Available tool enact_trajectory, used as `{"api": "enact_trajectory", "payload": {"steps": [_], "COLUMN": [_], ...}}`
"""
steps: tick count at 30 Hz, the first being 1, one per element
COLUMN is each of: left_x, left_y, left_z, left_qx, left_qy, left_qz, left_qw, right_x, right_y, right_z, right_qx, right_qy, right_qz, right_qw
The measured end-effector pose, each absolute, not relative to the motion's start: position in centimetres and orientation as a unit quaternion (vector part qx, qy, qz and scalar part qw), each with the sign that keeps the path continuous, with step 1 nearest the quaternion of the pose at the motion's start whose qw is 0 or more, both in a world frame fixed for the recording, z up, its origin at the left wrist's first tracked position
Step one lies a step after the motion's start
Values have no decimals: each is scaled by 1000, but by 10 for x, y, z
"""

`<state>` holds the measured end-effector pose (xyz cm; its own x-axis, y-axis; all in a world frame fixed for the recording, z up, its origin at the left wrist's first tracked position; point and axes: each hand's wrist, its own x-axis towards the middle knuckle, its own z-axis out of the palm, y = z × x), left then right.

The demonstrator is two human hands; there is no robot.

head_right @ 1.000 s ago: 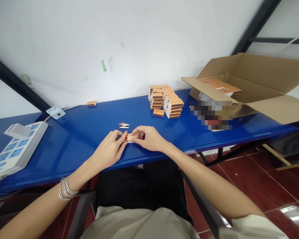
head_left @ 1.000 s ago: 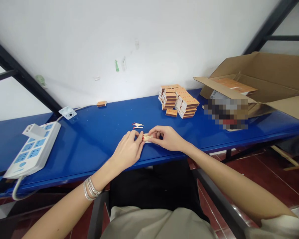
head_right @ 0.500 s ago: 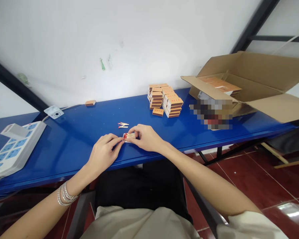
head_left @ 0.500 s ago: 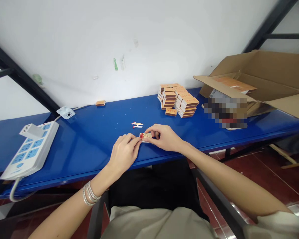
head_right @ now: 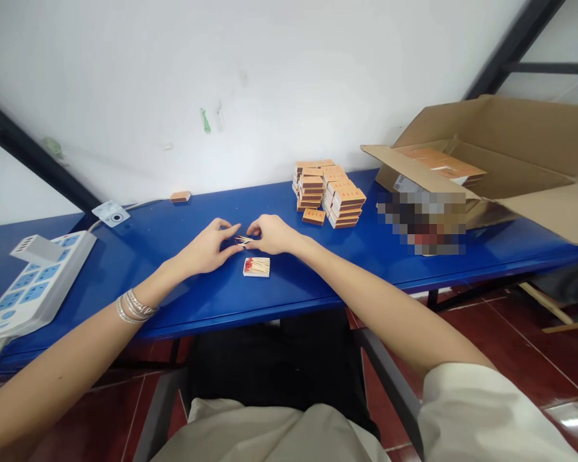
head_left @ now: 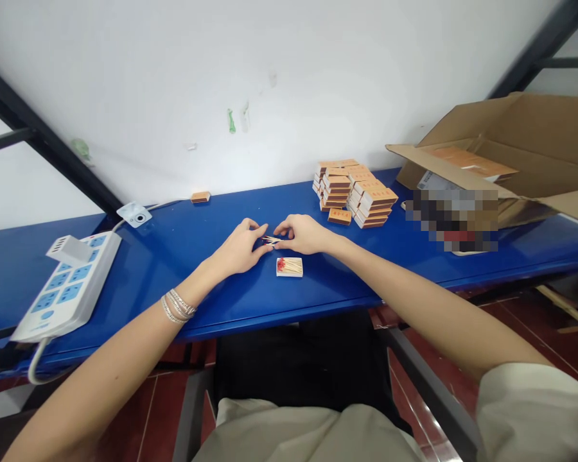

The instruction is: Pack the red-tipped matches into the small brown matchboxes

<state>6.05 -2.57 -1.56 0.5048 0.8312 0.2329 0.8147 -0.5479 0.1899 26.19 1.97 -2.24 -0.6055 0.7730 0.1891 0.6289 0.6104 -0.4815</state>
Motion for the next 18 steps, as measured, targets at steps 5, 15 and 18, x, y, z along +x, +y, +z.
{"api": "enact_trajectory", "payload": {"steps": [5,15,18], "left_x": [63,74,79], "left_y": [-15,-27,-29], "left_z": [-21,-14,-8], "left_qx": [888,891,901], "left_qy": [442,440,419], "left_qz": [126,53,46], "left_qw": [9,-104,-102], "right_x": [253,250,259], "right_y": [15,0,-5], "right_z": [-25,-18,-11], "right_qx": [-380,-402,-399], "right_qy": [-891,-909,-909], "right_qz": [155,88,97], "right_qw": [196,65,70]}}
